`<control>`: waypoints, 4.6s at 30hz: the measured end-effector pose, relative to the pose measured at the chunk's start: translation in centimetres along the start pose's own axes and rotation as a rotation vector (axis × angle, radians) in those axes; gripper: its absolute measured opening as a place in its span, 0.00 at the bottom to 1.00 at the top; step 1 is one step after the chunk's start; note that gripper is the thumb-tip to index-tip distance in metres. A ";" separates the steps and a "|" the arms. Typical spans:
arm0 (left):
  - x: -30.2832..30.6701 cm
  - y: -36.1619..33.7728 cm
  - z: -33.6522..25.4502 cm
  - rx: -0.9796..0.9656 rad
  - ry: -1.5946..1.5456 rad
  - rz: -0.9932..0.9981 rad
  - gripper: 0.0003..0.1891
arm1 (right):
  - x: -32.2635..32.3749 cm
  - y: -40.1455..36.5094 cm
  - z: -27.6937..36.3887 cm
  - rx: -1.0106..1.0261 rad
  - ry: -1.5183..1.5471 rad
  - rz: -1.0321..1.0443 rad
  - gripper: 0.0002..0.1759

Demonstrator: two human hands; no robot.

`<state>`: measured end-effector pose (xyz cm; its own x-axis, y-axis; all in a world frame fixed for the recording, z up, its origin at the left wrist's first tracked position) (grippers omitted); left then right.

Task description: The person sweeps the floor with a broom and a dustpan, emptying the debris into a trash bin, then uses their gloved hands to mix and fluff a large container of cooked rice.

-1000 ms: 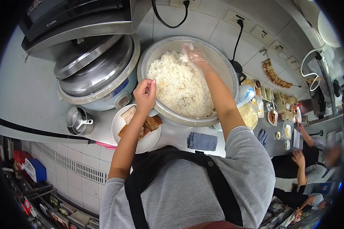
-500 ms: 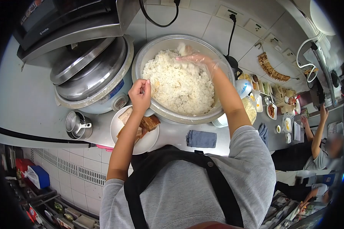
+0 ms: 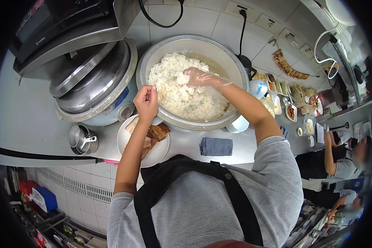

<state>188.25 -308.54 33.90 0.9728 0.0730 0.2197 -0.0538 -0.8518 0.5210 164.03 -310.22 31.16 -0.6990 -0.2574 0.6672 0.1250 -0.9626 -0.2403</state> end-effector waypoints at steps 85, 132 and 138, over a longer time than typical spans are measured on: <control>-0.2 1.1 -2.6 -0.190 0.192 0.156 0.13 | -12.2 3.6 -2.4 0.085 -0.580 0.152 0.20; -0.3 0.5 -2.6 -0.243 0.176 0.150 0.10 | -13.7 1.3 2.5 0.564 -0.545 -0.066 0.13; -0.3 0.4 -2.4 -0.247 0.207 0.154 0.12 | -12.3 2.4 1.0 0.356 -0.665 0.037 0.12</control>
<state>187.42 -307.65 36.07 0.8843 0.0781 0.4604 -0.2741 -0.7115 0.6470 173.62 -309.42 23.13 -0.1320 -0.1783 0.9751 0.4393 -0.8923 -0.1037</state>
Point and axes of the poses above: each hand's wrist, its own y-axis towards the middle knuckle, its own x-axis out of the back of the hand, z = x × y, the point moved 6 cm from there along y, towards the middle knuckle, and after that the axes turned 11 degrees about y, right-handed, at the moved point
